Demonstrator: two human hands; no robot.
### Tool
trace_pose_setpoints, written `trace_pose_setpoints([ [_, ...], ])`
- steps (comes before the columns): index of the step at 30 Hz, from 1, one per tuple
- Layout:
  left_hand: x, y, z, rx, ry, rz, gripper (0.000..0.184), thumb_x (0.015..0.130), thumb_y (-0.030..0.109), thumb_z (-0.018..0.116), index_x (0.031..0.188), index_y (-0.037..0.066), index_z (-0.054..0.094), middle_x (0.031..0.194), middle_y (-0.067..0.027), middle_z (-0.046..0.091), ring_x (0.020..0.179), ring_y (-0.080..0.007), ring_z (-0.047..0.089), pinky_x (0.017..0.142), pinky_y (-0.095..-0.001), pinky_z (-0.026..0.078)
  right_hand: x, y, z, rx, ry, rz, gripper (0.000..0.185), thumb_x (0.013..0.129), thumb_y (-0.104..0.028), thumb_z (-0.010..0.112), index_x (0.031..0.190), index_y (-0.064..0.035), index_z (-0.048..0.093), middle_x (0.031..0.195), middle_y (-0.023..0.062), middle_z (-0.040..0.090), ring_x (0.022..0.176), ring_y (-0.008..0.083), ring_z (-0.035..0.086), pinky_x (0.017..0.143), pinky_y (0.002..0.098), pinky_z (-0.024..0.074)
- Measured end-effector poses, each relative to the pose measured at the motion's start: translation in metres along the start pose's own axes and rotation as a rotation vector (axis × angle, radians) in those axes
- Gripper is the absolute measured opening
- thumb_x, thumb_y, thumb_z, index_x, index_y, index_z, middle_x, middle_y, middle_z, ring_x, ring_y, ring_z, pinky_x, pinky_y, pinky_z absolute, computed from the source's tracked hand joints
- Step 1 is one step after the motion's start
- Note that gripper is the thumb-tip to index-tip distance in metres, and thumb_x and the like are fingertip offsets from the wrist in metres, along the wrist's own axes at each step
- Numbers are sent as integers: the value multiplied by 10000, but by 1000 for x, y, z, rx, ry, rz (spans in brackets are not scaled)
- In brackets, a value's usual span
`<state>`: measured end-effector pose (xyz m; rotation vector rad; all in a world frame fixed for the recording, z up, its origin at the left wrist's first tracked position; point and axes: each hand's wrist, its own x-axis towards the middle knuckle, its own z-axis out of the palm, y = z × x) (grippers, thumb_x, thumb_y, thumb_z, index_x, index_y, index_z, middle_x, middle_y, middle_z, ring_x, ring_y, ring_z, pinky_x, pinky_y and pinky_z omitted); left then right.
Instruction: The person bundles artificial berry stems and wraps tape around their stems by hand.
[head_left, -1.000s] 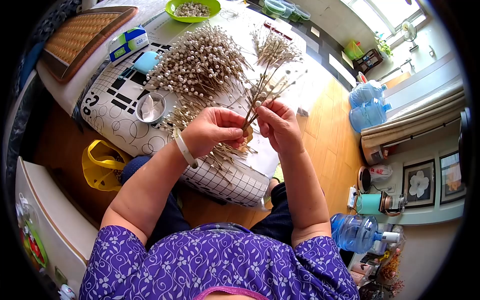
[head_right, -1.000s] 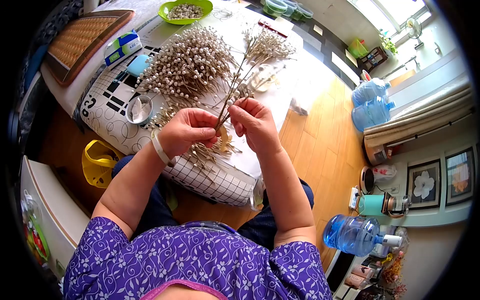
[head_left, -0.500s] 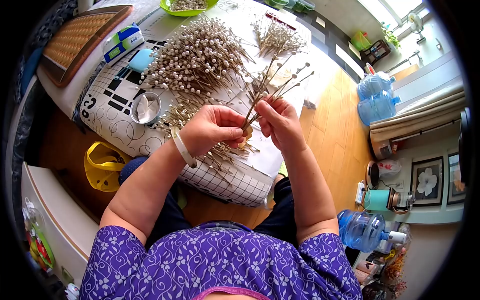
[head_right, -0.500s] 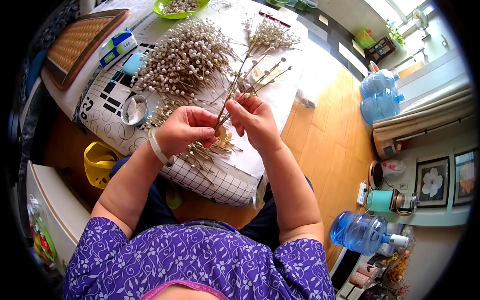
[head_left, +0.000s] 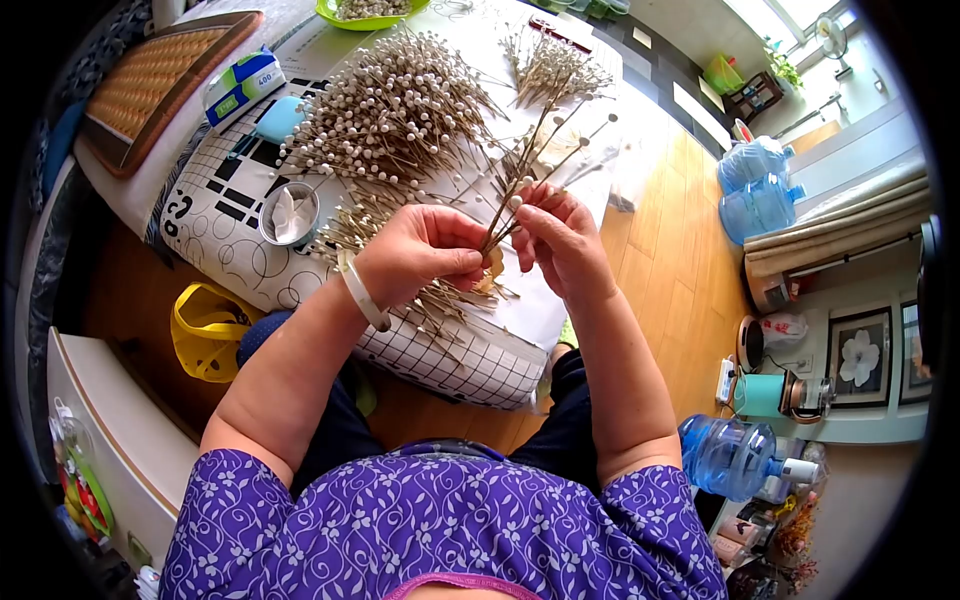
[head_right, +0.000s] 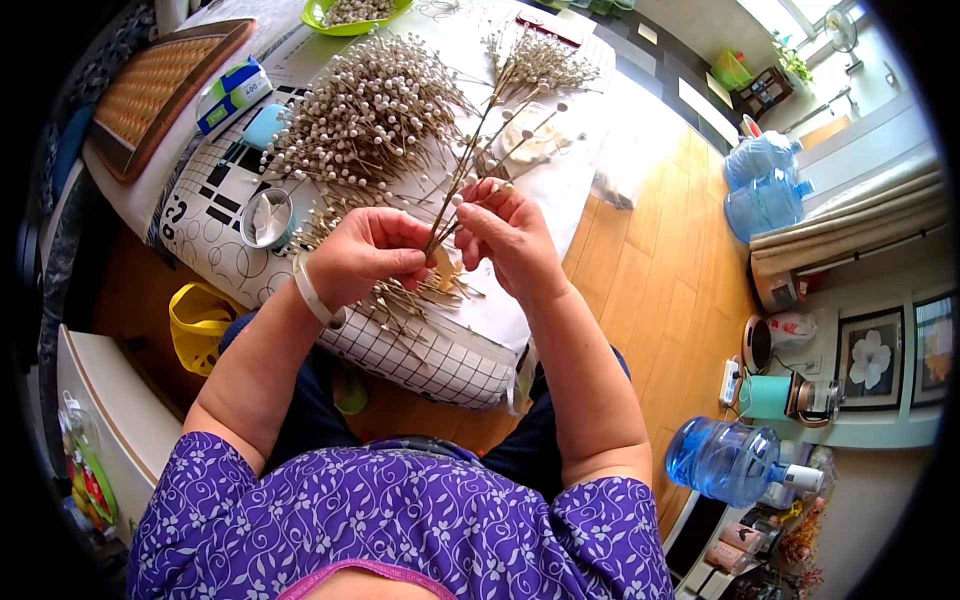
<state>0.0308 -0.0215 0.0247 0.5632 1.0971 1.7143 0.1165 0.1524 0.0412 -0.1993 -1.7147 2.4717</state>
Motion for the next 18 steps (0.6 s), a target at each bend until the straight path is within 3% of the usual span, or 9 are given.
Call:
trace_pose_setpoints([
  [4, 0, -2, 2, 53, 2, -14, 191, 776, 3, 591, 962, -36, 573, 828, -103, 626, 684, -132, 600, 610, -246, 508, 4, 2, -7, -93, 56, 1, 146, 837, -159, 566, 751, -43, 542, 591, -12, 500, 442, 31, 391, 368, 167, 302],
  [10, 0, 0, 0, 59, 8, -16, 206, 774, 14, 598, 973, -34, 570, 830, -101, 626, 682, -129, 598, 615, -240, 508, 1, 1, -5, 34, 111, 17, 143, 847, -155, 547, 788, -25, 554, 593, 6, 520, 436, 50, 437, 366, 173, 339],
  [18, -2, 1, -1, -16, -39, -24, 219, 772, 21, 604, 980, -35, 567, 829, -106, 626, 685, -133, 601, 616, -242, 507, -2, 1, -13, 156, -165, -24, 142, 854, -152, 538, 857, -14, 571, 584, 31, 534, 445, 71, 487, 405, 177, 404],
])
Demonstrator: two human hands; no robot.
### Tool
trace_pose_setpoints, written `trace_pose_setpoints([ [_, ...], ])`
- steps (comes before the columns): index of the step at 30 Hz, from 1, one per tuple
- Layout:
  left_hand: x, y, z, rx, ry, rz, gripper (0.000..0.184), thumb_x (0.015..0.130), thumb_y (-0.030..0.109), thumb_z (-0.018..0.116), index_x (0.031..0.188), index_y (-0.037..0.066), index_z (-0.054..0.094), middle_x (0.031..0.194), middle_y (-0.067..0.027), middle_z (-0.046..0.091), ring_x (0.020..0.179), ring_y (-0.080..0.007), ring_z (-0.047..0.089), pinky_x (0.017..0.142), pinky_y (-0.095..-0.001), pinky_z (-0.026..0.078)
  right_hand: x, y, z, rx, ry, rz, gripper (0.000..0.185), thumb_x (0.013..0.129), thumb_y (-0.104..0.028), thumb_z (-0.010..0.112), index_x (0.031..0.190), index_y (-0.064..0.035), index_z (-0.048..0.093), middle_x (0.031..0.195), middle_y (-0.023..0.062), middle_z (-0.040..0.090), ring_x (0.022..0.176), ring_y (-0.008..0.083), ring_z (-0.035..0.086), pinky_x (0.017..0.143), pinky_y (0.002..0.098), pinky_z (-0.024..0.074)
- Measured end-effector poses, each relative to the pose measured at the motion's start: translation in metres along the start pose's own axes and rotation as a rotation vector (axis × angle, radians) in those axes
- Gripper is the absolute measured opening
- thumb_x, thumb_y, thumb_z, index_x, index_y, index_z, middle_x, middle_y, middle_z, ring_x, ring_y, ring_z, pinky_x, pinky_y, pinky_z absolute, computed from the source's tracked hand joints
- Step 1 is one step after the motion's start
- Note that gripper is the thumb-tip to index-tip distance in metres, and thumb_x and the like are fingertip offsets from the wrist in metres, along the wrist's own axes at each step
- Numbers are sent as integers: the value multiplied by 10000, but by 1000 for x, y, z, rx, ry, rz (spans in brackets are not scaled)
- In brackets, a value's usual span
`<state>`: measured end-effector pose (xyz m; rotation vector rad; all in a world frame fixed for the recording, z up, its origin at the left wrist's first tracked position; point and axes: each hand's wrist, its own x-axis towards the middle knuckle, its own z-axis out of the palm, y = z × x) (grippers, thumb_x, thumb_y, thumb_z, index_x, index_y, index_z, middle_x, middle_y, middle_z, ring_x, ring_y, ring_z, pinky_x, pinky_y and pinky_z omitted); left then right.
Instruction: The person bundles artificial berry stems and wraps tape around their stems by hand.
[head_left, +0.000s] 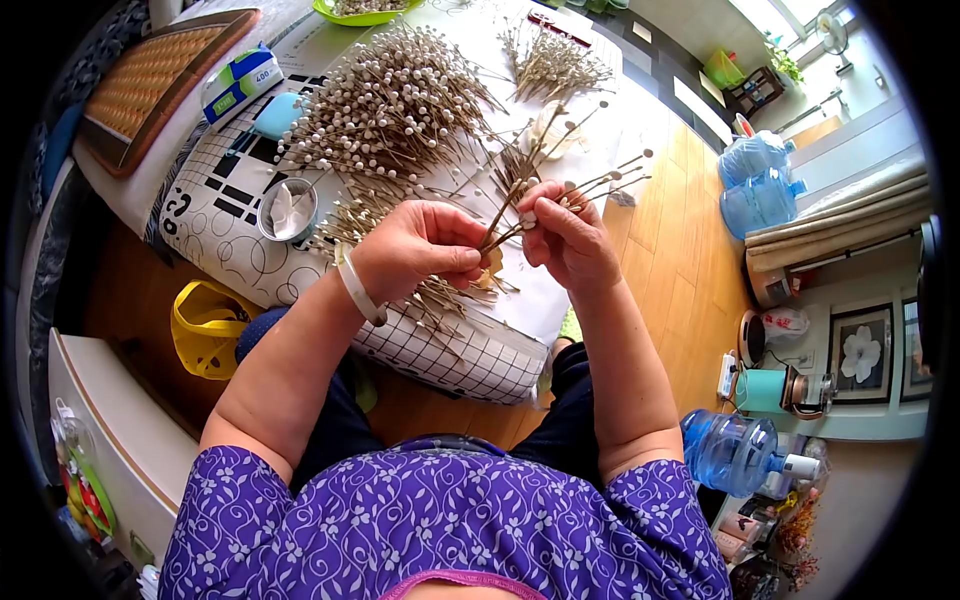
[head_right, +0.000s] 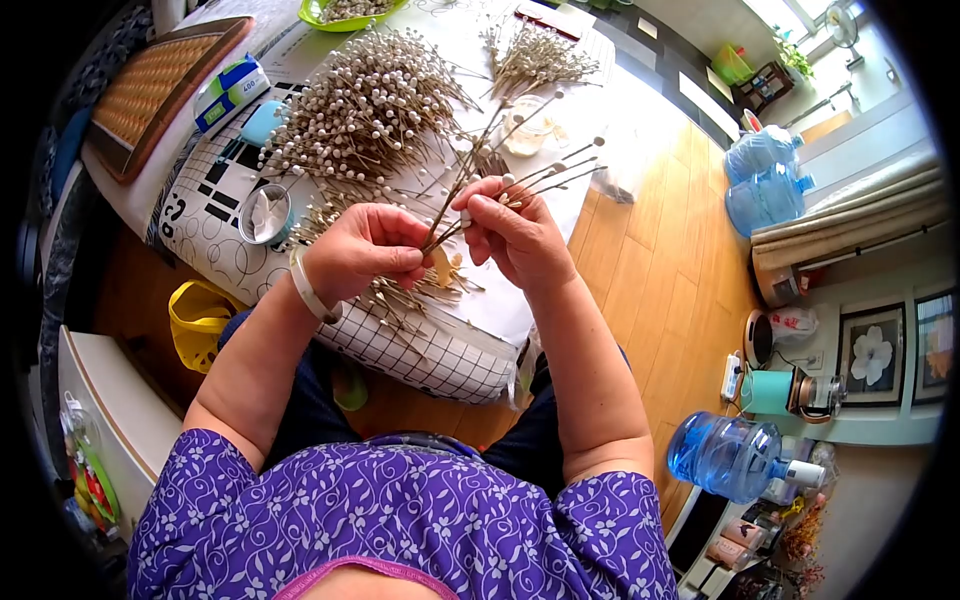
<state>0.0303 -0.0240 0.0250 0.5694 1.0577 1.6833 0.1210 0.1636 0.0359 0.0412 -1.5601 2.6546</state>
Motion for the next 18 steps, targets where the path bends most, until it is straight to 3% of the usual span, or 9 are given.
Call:
trace_pose_setpoints([
  [7, 1, -1, -3, 33, 1, -4, 211, 776, 4, 593, 979, -46, 565, 824, -111, 624, 689, -132, 596, 625, -244, 505, 2, 0, -4, -104, 105, 64, 116, 841, -139, 561, 839, -24, 554, 619, 55, 571, 450, 95, 530, 411, 195, 440],
  [18, 5, -14, 2, 350, 153, 165, 157, 775, -68, 564, 931, -66, 589, 800, -92, 618, 678, -110, 581, 611, -220, 492, 2, 9, 3, 59, 294, 74, 77, 836, -101, 504, 842, -26, 520, 636, 103, 596, 460, 150, 573, 415, 227, 475],
])
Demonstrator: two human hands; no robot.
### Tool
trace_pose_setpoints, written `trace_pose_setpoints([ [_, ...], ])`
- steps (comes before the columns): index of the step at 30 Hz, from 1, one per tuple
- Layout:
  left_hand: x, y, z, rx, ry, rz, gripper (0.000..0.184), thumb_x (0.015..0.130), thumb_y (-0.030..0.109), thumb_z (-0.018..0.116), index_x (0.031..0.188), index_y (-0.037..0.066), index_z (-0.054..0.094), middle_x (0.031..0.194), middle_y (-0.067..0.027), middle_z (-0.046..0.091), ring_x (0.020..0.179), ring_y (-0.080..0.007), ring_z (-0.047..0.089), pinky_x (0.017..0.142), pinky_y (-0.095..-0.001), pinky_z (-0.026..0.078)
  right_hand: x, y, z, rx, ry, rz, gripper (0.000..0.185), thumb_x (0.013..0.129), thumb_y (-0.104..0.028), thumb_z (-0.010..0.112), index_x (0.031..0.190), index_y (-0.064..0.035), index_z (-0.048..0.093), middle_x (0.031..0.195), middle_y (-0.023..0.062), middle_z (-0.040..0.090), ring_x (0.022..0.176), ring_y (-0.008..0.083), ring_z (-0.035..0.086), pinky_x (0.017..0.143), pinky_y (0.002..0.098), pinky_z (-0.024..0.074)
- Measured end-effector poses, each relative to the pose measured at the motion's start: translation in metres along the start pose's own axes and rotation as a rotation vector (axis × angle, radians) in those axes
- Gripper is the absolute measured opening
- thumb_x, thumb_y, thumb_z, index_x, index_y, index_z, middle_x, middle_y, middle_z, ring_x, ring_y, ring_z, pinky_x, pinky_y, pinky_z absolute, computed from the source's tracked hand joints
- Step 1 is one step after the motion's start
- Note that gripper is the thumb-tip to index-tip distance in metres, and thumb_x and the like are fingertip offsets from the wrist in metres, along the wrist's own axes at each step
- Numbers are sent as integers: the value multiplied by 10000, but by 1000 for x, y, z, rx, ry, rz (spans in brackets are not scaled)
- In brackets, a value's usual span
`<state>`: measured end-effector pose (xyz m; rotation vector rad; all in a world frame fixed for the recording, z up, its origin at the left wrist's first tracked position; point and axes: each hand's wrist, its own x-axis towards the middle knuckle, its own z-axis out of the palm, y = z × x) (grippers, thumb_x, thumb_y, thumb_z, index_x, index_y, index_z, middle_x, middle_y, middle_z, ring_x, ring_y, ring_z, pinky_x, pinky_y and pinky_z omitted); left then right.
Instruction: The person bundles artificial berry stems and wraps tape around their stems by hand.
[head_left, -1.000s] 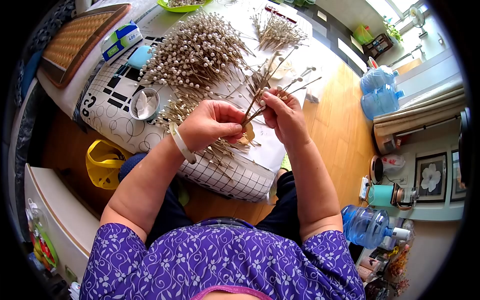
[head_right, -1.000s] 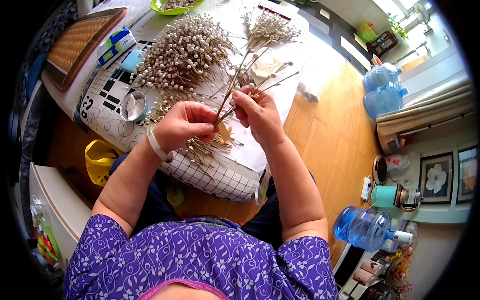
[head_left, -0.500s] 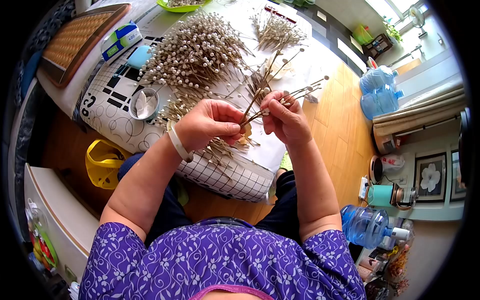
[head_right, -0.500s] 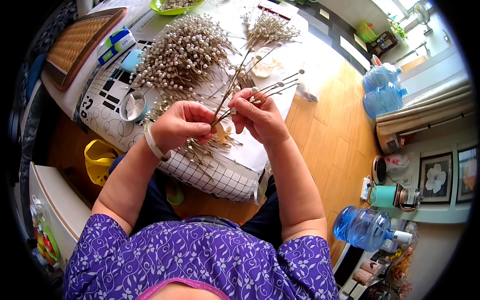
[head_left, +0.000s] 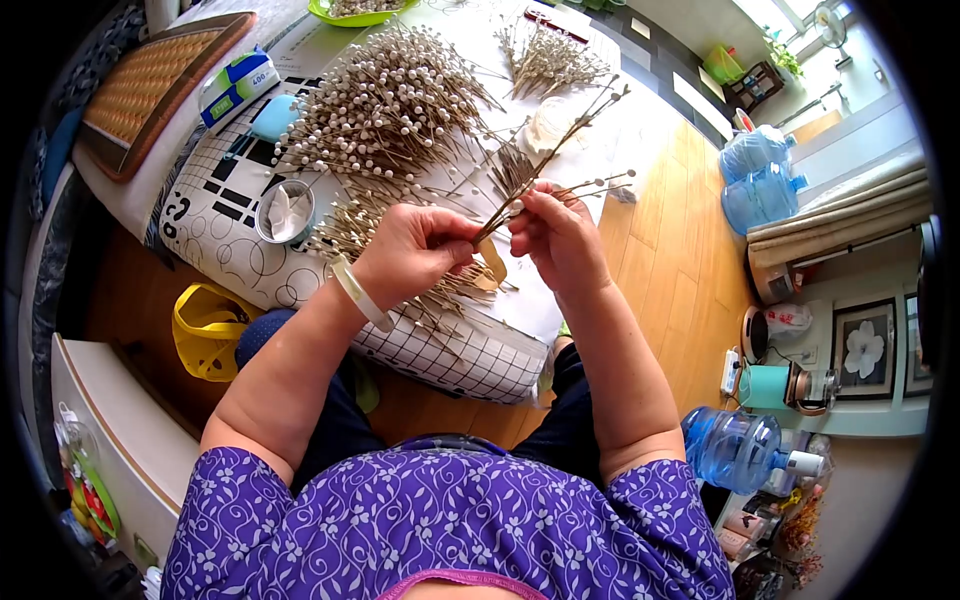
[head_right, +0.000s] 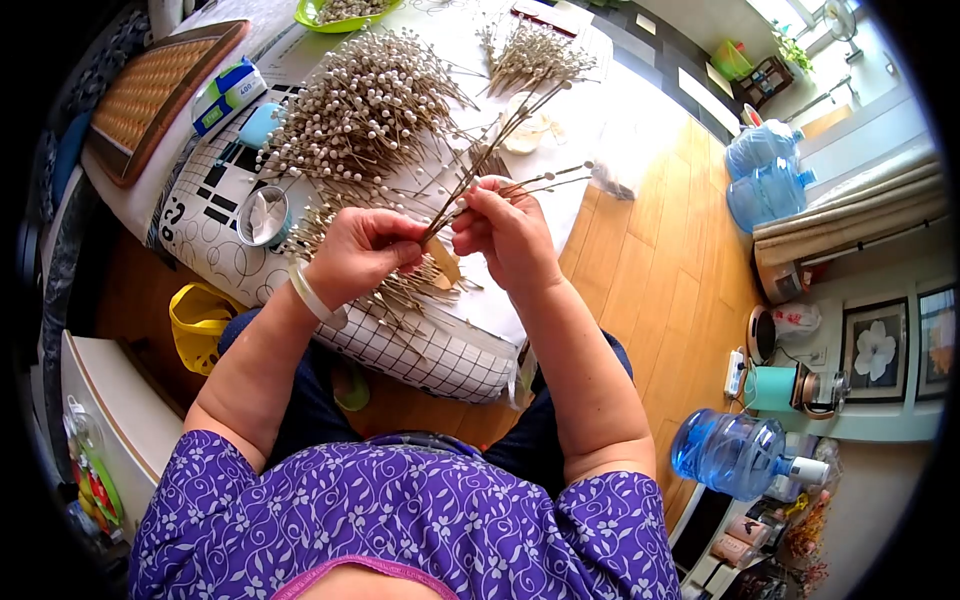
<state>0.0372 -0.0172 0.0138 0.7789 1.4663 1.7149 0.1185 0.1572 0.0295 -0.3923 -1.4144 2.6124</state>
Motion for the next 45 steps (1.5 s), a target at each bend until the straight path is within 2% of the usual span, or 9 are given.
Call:
trace_pose_setpoints([
  [5, -1, 0, 6, 309, 61, 249, 139, 764, -90, 552, 888, -63, 609, 739, -62, 604, 624, -84, 550, 563, -200, 463, 3, 7, -5, 38, -11, 7, 88, 832, -90, 450, 850, -22, 502, 642, 127, 593, 468, 175, 578, 439, 257, 492],
  [12, -2, 5, 3, 169, 38, 27, 127, 772, -81, 536, 875, -64, 609, 717, -54, 600, 608, -76, 545, 546, -193, 452, 1, -1, -2, 42, -104, 32, 119, 823, -92, 434, 892, -5, 476, 652, 125, 589, 513, 179, 589, 490, 263, 501],
  [13, -2, 6, 3, 189, 36, 45, 128, 774, -78, 534, 876, -63, 608, 713, -52, 598, 609, -75, 545, 545, -191, 450, 0, -1, 1, -58, -124, -12, 104, 816, -84, 516, 876, 1, 503, 658, 95, 583, 517, 137, 573, 478, 229, 480],
  [17, -2, -2, 1, 288, 39, 131, 139, 777, -76, 527, 891, -61, 606, 702, -42, 588, 615, -71, 542, 552, -190, 449, 2, 10, 6, -327, -84, -111, 148, 770, -98, 654, 860, -7, 578, 620, 17, 534, 480, 64, 495, 428, 183, 433],
  [21, -1, 1, 4, 220, 62, 84, 155, 782, -70, 524, 914, -56, 604, 706, -37, 583, 625, -71, 541, 567, -191, 451, 2, 11, 9, -319, -25, -122, 127, 783, -103, 636, 845, -11, 575, 604, 14, 524, 468, 66, 490, 421, 190, 428],
  [33, -1, -1, 2, 477, 153, 317, 169, 773, 2, 611, 936, -45, 608, 728, -45, 595, 621, -69, 536, 549, -197, 436, 5, 14, 13, -151, 127, -147, 124, 792, -127, 630, 808, -28, 557, 578, 0, 502, 447, 68, 475, 425, 194, 435],
  [36, 0, 0, 2, 554, 187, 396, 133, 762, -5, 608, 891, -40, 616, 706, -74, 589, 602, -105, 547, 538, -218, 431, 4, 16, 13, -139, 110, -145, 126, 794, -131, 629, 809, -28, 557, 596, -2, 505, 465, 62, 478, 445, 198, 457],
  [41, 2, 4, 2, 918, 243, 655, 88, 726, -38, 559, 812, -24, 572, 708, -152, 570, 627, -299, 561, 567, -335, 450, 5, 19, 14, -102, 83, -132, 115, 803, -129, 618, 823, -30, 562, 624, 2, 516, 495, 60, 489, 460, 203, 471],
  [45, -1, 12, 0, 1040, 218, 627, 149, 706, -29, 515, 849, -24, 554, 791, -165, 593, 713, -312, 581, 629, -363, 474, 3, 18, 17, -79, 98, -126, 111, 810, -129, 610, 846, -34, 565, 646, 10, 526, 504, 63, 493, 462, 209, 472],
])
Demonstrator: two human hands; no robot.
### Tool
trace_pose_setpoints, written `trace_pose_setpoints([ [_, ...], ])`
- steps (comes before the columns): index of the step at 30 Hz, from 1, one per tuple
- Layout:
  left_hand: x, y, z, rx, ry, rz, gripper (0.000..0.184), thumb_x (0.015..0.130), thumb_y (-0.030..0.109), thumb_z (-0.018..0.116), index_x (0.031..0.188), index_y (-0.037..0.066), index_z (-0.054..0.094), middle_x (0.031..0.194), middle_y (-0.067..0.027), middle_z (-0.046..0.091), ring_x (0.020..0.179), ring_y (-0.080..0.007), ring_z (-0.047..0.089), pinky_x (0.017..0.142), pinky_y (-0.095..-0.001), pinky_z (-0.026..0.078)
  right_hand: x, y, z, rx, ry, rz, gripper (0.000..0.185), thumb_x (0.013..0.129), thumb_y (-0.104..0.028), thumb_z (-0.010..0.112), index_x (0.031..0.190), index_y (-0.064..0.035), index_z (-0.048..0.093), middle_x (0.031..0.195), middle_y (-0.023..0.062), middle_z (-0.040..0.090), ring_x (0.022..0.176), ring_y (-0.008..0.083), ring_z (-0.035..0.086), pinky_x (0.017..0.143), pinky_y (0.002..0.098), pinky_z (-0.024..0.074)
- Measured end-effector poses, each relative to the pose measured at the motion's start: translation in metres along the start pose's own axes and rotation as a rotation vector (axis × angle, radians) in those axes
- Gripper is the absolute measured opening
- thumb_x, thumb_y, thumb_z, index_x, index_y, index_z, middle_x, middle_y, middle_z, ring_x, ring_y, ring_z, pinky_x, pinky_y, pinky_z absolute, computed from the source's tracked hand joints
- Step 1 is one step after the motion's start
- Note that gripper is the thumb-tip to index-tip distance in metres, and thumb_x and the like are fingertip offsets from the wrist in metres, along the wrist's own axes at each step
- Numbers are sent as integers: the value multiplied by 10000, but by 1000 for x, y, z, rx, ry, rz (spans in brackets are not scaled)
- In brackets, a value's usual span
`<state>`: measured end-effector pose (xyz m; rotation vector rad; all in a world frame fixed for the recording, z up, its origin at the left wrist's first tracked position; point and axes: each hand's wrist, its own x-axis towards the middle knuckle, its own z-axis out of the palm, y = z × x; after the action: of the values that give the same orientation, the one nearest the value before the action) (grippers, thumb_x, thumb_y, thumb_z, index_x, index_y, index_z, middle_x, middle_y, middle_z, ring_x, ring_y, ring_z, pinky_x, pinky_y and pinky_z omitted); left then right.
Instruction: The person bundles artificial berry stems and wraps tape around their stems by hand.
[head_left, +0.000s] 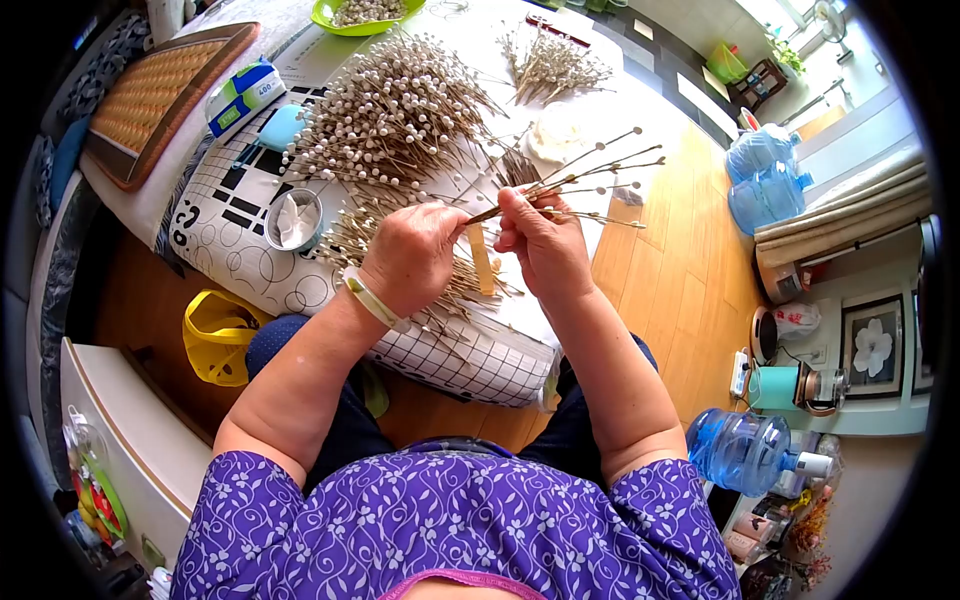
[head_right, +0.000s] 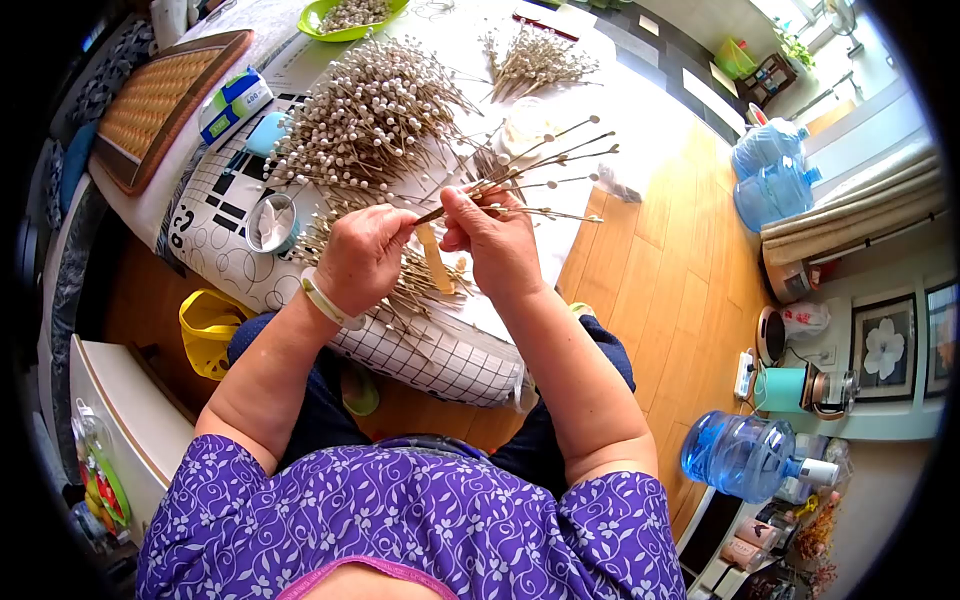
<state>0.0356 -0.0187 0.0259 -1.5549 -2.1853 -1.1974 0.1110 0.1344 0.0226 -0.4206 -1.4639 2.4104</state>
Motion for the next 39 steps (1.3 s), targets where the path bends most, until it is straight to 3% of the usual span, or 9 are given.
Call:
trace_pose_setpoints([
  [6, 3, -2, -4, -65, 86, -46, 102, 715, -35, 522, 805, -17, 567, 746, -165, 588, 682, -316, 577, 605, -361, 466, -2, -4, -1, -113, -164, -113, 203, 770, -123, 659, 929, -21, 584, 743, 18, 588, 639, 67, 525, 540, 201, 432],
  [9, 3, -2, -4, -168, 76, -137, 86, 744, -35, 553, 823, -31, 588, 721, -140, 593, 638, -263, 583, 573, -307, 457, 1, 0, -5, -172, -246, -86, 246, 764, -90, 657, 988, -18, 586, 780, 16, 604, 702, 65, 529, 557, 196, 409],
  [18, 0, -2, 0, -316, 54, -234, 46, 772, -33, 550, 792, -37, 591, 646, -79, 577, 561, -112, 540, 498, -234, 419, 10, 10, -10, -100, -267, -171, 91, 777, -26, 622, 866, -8, 623, 790, 51, 625, 622, 81, 544, 543, 208, 455],
  [21, 1, 3, 1, -332, 83, -200, 40, 768, -36, 554, 789, -35, 589, 658, -76, 582, 566, -111, 538, 503, -233, 421, 11, 11, -12, -73, -299, -180, 109, 783, -17, 614, 892, -9, 612, 851, 71, 621, 629, 110, 548, 565, 232, 464],
  [27, -2, 5, 6, -354, 54, -227, 43, 767, -40, 555, 794, -33, 588, 666, -74, 575, 594, -115, 541, 530, -236, 432, 9, 9, -10, -56, -294, -159, 46, 801, -35, 600, 841, -15, 608, 747, 31, 602, 601, 68, 530, 535, 199, 449],
  [32, -1, 7, 4, -290, 68, -187, 57, 765, -39, 552, 801, -27, 593, 680, -99, 581, 601, -157, 559, 539, -260, 439, 9, 10, -10, -156, -258, -162, 60, 808, -43, 593, 858, -11, 596, 781, 42, 594, 600, 80, 507, 541, 214, 430],
  [35, -1, 5, 0, -345, 55, -295, 56, 777, -29, 550, 811, -33, 594, 649, -57, 571, 575, -91, 522, 517, -227, 420, 11, 11, -12, -209, -257, -139, 155, 800, -45, 599, 955, -29, 597, 826, 25, 609, 639, 56, 511, 543, 195, 420],
  [37, -3, 0, 3, -389, 87, -309, 55, 783, -27, 549, 814, -35, 594, 640, -35, 566, 563, -62, 498, 500, -206, 403, 4, -2, 3, -121, -249, -64, 278, 790, -72, 618, 1057, -27, 561, 893, 17, 620, 762, 67, 558, 625, 205, 473],
  [39, -3, -4, 1, -412, 77, -299, 61, 786, -33, 544, 815, -35, 597, 651, -37, 573, 557, -59, 495, 493, -200, 397, 3, -1, 6, -110, -280, 30, 256, 790, -89, 626, 1024, -2, 571, 877, 30, 624, 754, 89, 574, 648, 213, 488],
])
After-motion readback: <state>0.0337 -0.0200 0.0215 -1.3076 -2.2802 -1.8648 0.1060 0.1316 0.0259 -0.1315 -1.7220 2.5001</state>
